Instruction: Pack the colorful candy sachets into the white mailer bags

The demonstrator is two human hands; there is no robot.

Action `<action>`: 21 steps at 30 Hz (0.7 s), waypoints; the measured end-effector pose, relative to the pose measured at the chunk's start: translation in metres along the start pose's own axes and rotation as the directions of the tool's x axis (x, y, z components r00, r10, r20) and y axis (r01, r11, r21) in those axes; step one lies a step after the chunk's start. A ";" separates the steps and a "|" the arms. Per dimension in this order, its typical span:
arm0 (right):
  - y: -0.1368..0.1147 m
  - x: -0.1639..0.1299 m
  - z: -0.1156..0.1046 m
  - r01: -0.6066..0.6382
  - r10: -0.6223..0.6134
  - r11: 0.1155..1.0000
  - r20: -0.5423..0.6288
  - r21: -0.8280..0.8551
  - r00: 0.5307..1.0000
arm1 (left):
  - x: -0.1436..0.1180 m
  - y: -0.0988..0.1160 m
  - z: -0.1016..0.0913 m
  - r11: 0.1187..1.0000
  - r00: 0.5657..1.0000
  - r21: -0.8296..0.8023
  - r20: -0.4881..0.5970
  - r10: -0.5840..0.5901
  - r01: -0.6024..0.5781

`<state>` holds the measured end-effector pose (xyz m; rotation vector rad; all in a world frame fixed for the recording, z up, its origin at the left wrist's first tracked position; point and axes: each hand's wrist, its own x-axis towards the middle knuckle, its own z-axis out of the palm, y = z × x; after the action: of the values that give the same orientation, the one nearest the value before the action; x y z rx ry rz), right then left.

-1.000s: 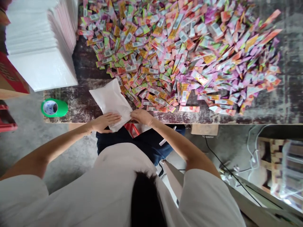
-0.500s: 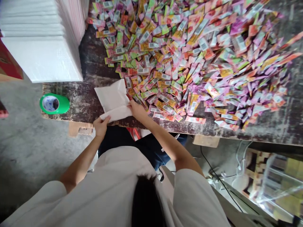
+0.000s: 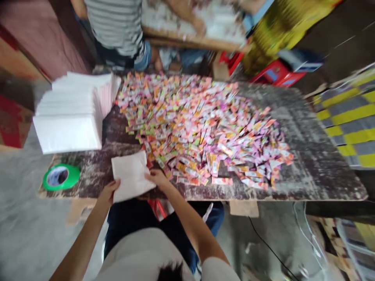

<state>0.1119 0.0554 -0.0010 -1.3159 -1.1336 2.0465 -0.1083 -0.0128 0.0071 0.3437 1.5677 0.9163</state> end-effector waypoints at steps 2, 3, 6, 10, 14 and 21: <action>-0.008 -0.006 -0.001 0.024 -0.026 0.997 0.022 0.069 0.999 | -0.001 -0.004 0.006 0.989 0.997 -0.143 0.077 -0.014 0.025; -0.013 -0.011 -0.005 0.017 -0.023 0.985 0.032 0.172 0.999 | 0.000 -0.006 0.011 0.985 0.990 -0.167 0.140 -0.023 0.046; -0.042 -0.032 -0.034 0.040 -0.061 0.953 0.062 0.301 0.996 | 0.007 -0.006 0.024 0.988 0.948 -0.146 0.318 -0.010 0.060; -0.103 -0.068 -0.087 0.110 -0.116 0.992 0.090 0.068 0.989 | 0.022 0.009 0.026 0.998 0.926 0.059 0.378 -0.014 -0.009; -0.155 -0.083 -0.122 0.145 -0.144 0.984 0.015 -0.100 0.989 | 0.043 0.017 0.017 0.988 0.965 0.149 0.262 0.007 -0.048; -0.231 -0.050 -0.166 0.159 -0.178 0.981 -0.181 -0.112 0.967 | 0.061 0.010 0.021 0.993 0.992 0.116 0.122 -0.030 0.016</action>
<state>0.2695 0.2138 0.1822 -1.3770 -1.2244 1.7243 -0.1055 0.0426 -0.0277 0.4543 1.5106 0.7742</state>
